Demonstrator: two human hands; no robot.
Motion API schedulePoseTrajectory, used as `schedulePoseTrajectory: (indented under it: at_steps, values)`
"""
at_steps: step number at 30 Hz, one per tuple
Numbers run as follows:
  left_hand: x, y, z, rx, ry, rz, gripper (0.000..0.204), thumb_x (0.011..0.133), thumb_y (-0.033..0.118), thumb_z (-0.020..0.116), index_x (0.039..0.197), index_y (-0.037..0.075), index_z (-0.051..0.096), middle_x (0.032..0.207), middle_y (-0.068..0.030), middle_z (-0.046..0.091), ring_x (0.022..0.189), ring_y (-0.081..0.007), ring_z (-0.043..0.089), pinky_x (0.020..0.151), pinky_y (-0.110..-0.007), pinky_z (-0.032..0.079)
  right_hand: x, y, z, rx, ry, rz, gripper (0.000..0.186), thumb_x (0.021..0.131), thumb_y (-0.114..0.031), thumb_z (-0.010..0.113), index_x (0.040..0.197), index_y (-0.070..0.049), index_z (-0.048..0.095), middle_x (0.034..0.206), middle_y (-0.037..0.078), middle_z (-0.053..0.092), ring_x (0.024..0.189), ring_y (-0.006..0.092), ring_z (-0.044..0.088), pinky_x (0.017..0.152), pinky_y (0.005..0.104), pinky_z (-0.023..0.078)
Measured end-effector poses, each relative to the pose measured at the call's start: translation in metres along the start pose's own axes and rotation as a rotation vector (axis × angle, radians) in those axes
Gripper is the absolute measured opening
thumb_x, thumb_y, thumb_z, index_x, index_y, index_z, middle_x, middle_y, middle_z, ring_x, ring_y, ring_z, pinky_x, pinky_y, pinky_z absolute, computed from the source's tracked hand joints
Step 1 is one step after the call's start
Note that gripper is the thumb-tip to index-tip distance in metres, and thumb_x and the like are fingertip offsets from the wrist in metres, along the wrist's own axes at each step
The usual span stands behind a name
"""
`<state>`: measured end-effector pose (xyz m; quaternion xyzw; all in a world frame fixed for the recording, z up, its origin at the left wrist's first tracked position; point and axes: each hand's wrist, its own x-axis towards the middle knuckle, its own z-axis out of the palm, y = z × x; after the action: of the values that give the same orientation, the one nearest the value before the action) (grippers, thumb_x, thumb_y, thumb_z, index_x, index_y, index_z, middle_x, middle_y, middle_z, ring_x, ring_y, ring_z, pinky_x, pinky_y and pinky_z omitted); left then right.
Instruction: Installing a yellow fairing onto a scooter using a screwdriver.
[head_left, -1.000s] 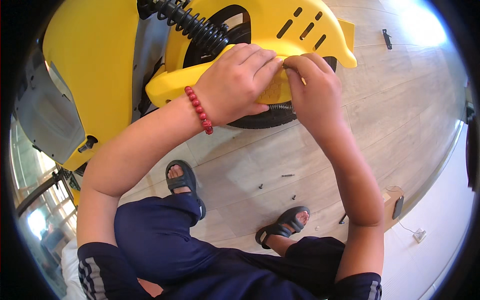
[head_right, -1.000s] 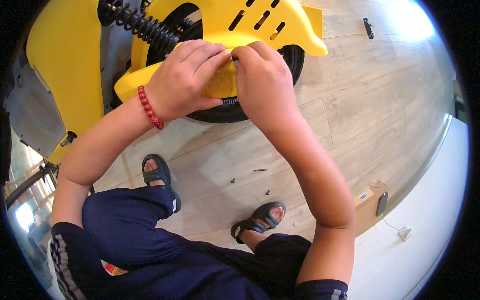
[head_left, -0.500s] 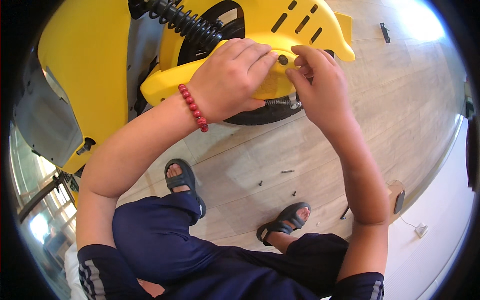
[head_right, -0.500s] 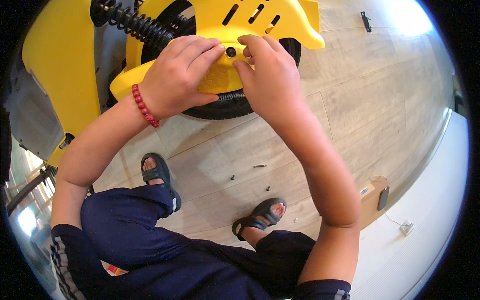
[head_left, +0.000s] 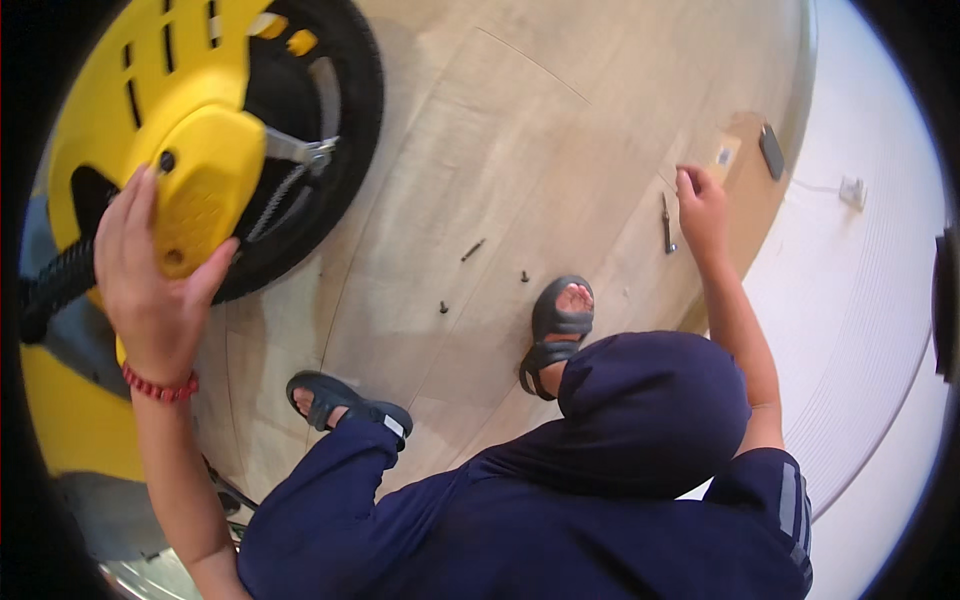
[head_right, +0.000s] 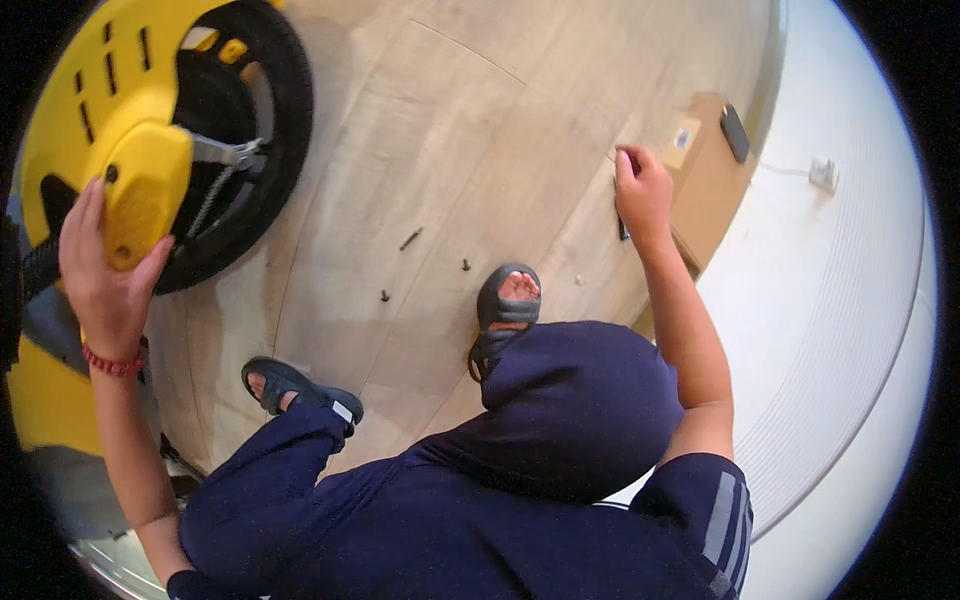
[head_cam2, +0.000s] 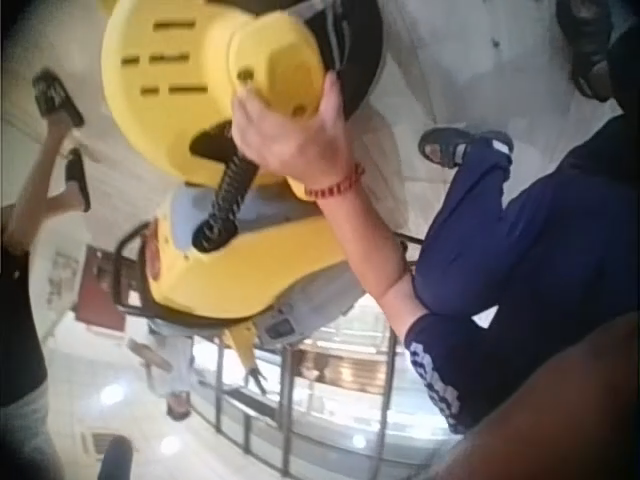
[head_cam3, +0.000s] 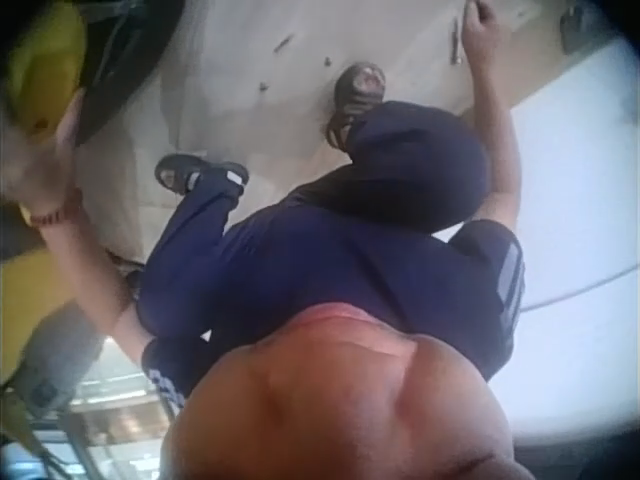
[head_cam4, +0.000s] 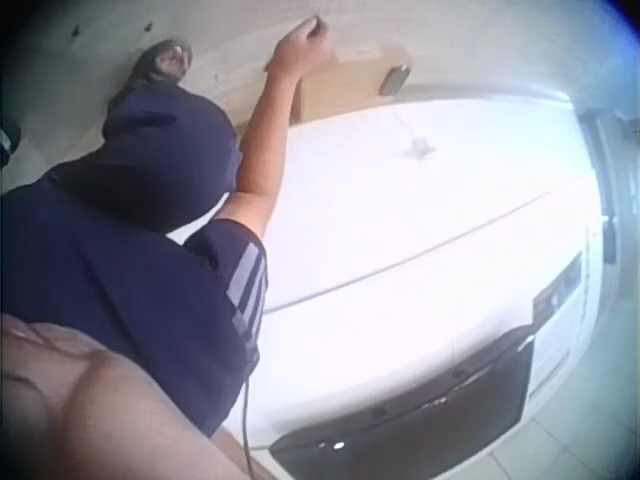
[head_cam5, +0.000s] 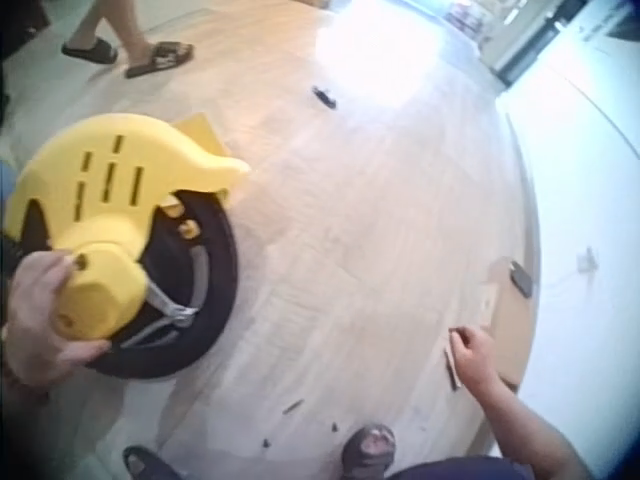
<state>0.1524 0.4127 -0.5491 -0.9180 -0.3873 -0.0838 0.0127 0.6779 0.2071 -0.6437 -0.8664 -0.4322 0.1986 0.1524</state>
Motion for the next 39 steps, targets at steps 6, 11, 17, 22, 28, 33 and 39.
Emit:
schedulePoseTrajectory:
  at_steps: [6, 11, 17, 22, 28, 33, 39]
  values:
    - [0.0, 0.002, 0.0, 0.039, -0.012, 0.004, 0.078, 0.065, 0.014, 0.086, 0.133, 0.001, 0.049, 0.129, -0.0161, 0.056, 0.119, -0.0311, 0.053, 0.103, -0.038, 0.04, -0.071, 0.173, 0.021, -0.355, 0.084, 0.237, 0.036, 0.086, -0.024, 0.063, 0.112, 0.0, 0.063, 0.101, 0.017, 0.064, 0.094, 0.0295, 0.062, 0.086, 0.0373, 0.048]
    - [-0.001, 0.005, 0.003, 0.019, -0.014, -0.008, 0.078, 0.065, 0.013, 0.085, 0.133, 0.001, 0.049, 0.13, -0.0162, 0.055, 0.119, -0.0314, 0.052, 0.103, -0.039, 0.039, -0.07, 0.207, 0.041, -0.5, 0.016, 0.203, 0.042, 0.085, -0.029, 0.064, 0.116, 0.0, 0.058, 0.108, 0.023, 0.06, 0.104, 0.0373, 0.057, 0.091, 0.0456, 0.046]
    - [-0.005, 0.007, -0.006, -0.01, -0.015, -0.058, 0.079, 0.062, 0.015, 0.084, 0.132, 0.0, 0.049, 0.129, -0.0168, 0.055, 0.119, -0.0334, 0.051, 0.103, -0.04, 0.038, -0.052, 0.167, 0.074, -0.501, -0.048, 0.315, 0.025, 0.091, -0.023, 0.055, 0.104, -0.001, 0.058, 0.104, 0.021, 0.06, 0.098, 0.0385, 0.058, 0.084, 0.048, 0.046]
    - [0.004, 0.015, 0.001, -0.069, 0.034, -0.076, 0.078, 0.058, 0.018, 0.085, 0.127, 0.002, 0.052, 0.126, -0.0151, 0.057, 0.115, -0.0345, 0.053, 0.101, -0.042, 0.04, -0.004, 0.059, 0.025, 0.113, -0.09, -0.044, 0.017, 0.095, -0.013, 0.05, 0.105, 0.001, 0.054, 0.089, 0.011, 0.059, 0.081, 0.0197, 0.057, 0.073, 0.0308, 0.045]
    - [-0.013, 0.011, 0.001, -0.101, 0.111, -0.129, 0.077, 0.057, 0.017, 0.085, 0.126, 0.004, 0.054, 0.123, -0.0128, 0.057, 0.114, -0.0315, 0.053, 0.1, -0.039, 0.041, -0.018, -0.238, -0.051, 0.02, -0.153, -0.782, 0.015, 0.087, -0.003, 0.062, 0.101, 0.002, 0.063, 0.083, 0.009, 0.06, 0.077, 0.0154, 0.058, 0.072, 0.0245, 0.046]
    - [-0.008, 0.017, 0.013, -0.134, 0.169, -0.115, 0.077, 0.056, 0.016, 0.084, 0.125, 0.004, 0.054, 0.122, -0.0121, 0.057, 0.113, -0.0302, 0.053, 0.1, -0.039, 0.041, -0.038, -0.329, -0.043, 0.023, -0.066, -1.102, 0.017, 0.076, 0.001, 0.073, 0.092, 0.001, 0.067, 0.079, 0.009, 0.063, 0.069, 0.016, 0.06, 0.063, 0.0238, 0.047]
    - [-0.006, 0.012, -0.003, -0.19, 0.223, -0.055, 0.065, 0.059, 0.023, 0.082, 0.111, -0.005, 0.057, 0.107, -0.0175, 0.059, 0.102, -0.0316, 0.055, 0.092, -0.04, 0.044, -0.058, -0.359, -0.021, -0.151, -0.015, -1.245, 0.017, 0.079, 0.004, 0.071, 0.095, 0.005, 0.066, 0.079, 0.009, 0.064, 0.071, 0.0121, 0.062, 0.064, 0.0206, 0.049]
